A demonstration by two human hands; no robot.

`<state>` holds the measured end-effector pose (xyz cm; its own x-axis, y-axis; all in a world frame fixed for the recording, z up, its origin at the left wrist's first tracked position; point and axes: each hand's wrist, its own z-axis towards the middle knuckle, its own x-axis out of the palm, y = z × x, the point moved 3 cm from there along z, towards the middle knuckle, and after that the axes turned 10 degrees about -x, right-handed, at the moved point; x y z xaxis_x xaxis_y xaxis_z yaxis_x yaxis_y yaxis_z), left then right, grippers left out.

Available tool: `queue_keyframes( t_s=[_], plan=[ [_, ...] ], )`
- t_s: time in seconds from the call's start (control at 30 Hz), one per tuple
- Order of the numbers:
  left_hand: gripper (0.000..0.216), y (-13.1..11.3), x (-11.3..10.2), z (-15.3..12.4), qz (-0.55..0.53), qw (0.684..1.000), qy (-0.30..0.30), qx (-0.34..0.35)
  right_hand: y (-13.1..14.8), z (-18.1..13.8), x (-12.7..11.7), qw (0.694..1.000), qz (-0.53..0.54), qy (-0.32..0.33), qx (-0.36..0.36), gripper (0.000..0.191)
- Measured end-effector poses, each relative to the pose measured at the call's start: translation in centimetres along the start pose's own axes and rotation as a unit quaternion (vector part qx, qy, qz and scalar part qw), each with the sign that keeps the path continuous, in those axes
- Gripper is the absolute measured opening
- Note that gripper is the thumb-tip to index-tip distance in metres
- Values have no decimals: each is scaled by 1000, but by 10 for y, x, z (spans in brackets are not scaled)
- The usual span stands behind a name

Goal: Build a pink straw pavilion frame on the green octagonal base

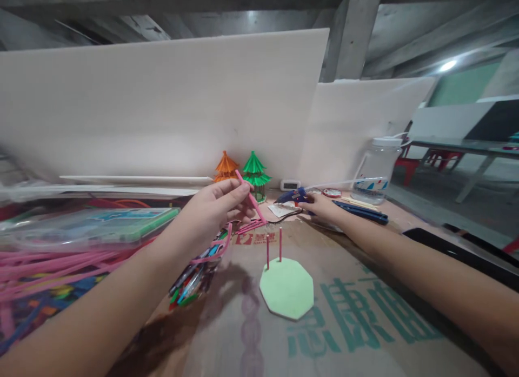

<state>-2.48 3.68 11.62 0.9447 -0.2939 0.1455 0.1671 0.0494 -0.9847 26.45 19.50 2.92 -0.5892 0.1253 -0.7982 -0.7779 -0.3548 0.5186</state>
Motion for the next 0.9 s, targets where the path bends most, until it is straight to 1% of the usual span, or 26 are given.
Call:
queue_keyframes(
  t_s=[0.07,0.13,0.23,0.3,0.4,0.5,0.57,0.63,0.67,0.73,0.8,0.9],
  plan=[
    [29,-3,2,-1,-28,999,-5,-18,-1,4,6,1000,-4,17,24,30],
    [30,-7,5,-3,-51,998,-19,-41,-2,7,9,999,-8,23,41,30],
    [37,-11,11,-7,-85,993,-35,-77,-1,6,7,999,-9,6,50,29],
    [41,-13,14,-9,-99,990,-41,-91,2,3,1,999,1,-20,44,25],
    [42,-13,15,-10,-102,990,-31,-88,10,-7,-13,997,43,-59,12,22],
    [37,-11,12,-9,-73,995,-18,-71,23,-24,-28,993,92,-78,-21,30],
    [30,-9,11,-10,-19,999,-20,-34,33,-39,-35,989,110,-87,-42,35],
    [23,-9,10,-14,55,997,-36,38,42,-57,-38,984,128,-102,-73,39],
    [19,-9,11,-16,95,991,-47,80,46,-67,-38,979,143,-117,-91,41],
    [11,-10,13,-22,180,967,-76,163,48,-86,-34,966,181,-144,-115,42],
    [5,-10,16,-27,254,932,-104,235,46,-101,-24,967,175,-141,-121,43],
    [11,-11,20,-34,321,888,-111,311,38,-109,-8,981,131,-104,-97,44]
  ],
)
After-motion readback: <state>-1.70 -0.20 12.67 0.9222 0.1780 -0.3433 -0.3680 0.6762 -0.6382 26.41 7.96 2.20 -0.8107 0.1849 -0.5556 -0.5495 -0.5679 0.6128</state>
